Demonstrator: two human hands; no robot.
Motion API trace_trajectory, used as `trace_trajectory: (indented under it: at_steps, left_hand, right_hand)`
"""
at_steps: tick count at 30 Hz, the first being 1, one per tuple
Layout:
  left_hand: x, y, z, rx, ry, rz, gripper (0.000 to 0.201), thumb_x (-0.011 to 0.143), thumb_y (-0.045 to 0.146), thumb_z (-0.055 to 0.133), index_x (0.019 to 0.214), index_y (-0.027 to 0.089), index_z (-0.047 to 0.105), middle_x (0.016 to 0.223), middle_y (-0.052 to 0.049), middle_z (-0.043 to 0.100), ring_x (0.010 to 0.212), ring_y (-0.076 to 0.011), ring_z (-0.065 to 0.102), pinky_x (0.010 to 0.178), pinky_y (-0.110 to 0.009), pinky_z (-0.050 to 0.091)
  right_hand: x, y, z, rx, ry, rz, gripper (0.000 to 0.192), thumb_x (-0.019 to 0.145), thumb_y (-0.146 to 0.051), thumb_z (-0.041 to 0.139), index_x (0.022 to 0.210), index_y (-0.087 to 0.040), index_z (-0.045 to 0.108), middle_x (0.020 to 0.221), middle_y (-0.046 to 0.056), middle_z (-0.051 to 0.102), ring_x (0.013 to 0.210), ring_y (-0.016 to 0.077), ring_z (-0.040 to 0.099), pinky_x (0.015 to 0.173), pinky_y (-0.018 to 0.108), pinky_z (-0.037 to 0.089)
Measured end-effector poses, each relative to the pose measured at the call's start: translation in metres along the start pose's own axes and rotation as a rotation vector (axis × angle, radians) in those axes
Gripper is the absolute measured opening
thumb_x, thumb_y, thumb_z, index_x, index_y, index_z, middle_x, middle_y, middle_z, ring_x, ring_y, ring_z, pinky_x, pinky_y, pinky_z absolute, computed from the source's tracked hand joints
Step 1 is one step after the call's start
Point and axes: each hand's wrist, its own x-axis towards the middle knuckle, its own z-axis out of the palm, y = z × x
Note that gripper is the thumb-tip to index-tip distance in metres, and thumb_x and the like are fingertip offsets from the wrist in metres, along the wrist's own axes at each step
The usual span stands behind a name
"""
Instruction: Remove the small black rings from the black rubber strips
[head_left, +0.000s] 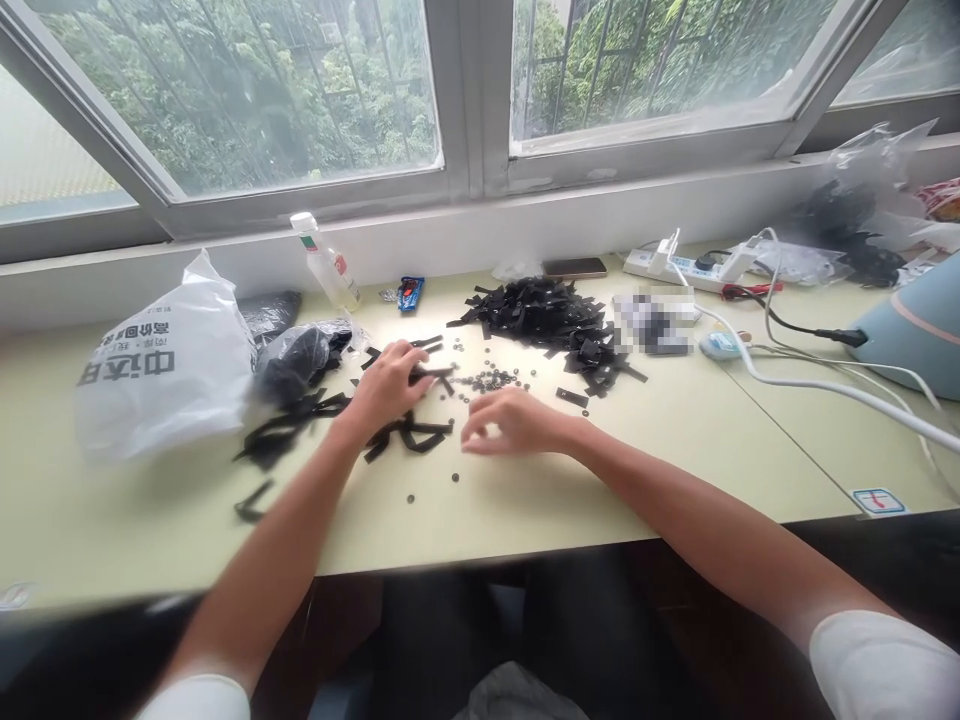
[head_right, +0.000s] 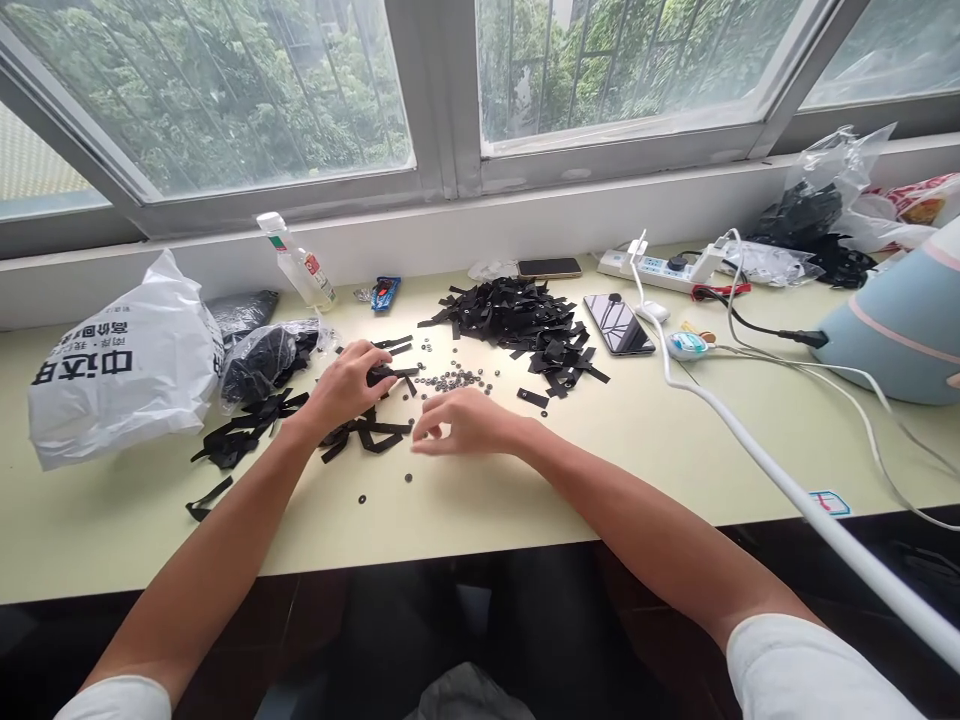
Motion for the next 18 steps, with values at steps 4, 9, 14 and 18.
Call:
trace_trajectory:
  at_steps: [4,9,14,18]
  left_hand:
    - [-0.005,0.011,-0.024,-0.096,-0.229,-0.006,0.024,0.09,0.039,0.062,0.082,0.018,0.067,0.072,-0.003,0.059,0.062,-0.0148,0.051,0.056,-0.027,0.038]
    - [-0.032,0.026,-0.036,-0.202,-0.482,-0.031,0.029,0.09,0.042,0.06,0.105,0.02,0.073,0.073,-0.003,0.063,0.056,-0.0139,0.053,0.051,-0.025,0.037]
    - [-0.046,0.014,-0.023,-0.209,-0.396,0.0,0.023,0.09,0.04,0.062,0.09,0.021,0.075,0.093,-0.008,0.065,0.075,-0.0179,0.06,0.065,-0.029,0.047]
    - [-0.033,0.013,-0.02,-0.322,-0.286,-0.06,0.02,0.087,0.038,0.068,0.085,0.019,0.073,0.094,-0.007,0.067,0.081,-0.0179,0.062,0.069,-0.029,0.049]
  right_hand:
    - [-0.001,-0.008,0.011,-0.022,-0.118,-0.089,0.015,0.087,-0.034,0.07,0.097,-0.027,0.079,0.084,-0.001,0.069,0.067,0.011,0.06,0.065,0.024,0.045]
    - [-0.003,-0.005,0.017,-0.044,-0.129,-0.092,0.015,0.09,-0.023,0.065,0.093,-0.027,0.078,0.087,-0.001,0.07,0.068,0.0102,0.061,0.066,0.024,0.045]
    - [-0.001,0.002,0.017,-0.07,0.019,0.058,0.015,0.091,-0.02,0.063,0.089,-0.023,0.077,0.089,0.003,0.071,0.07,0.0132,0.062,0.065,0.026,0.046]
    - [0.002,0.007,0.011,-0.005,0.258,0.261,0.018,0.093,-0.03,0.062,0.092,-0.021,0.077,0.084,0.004,0.071,0.068,0.0141,0.059,0.062,0.028,0.046]
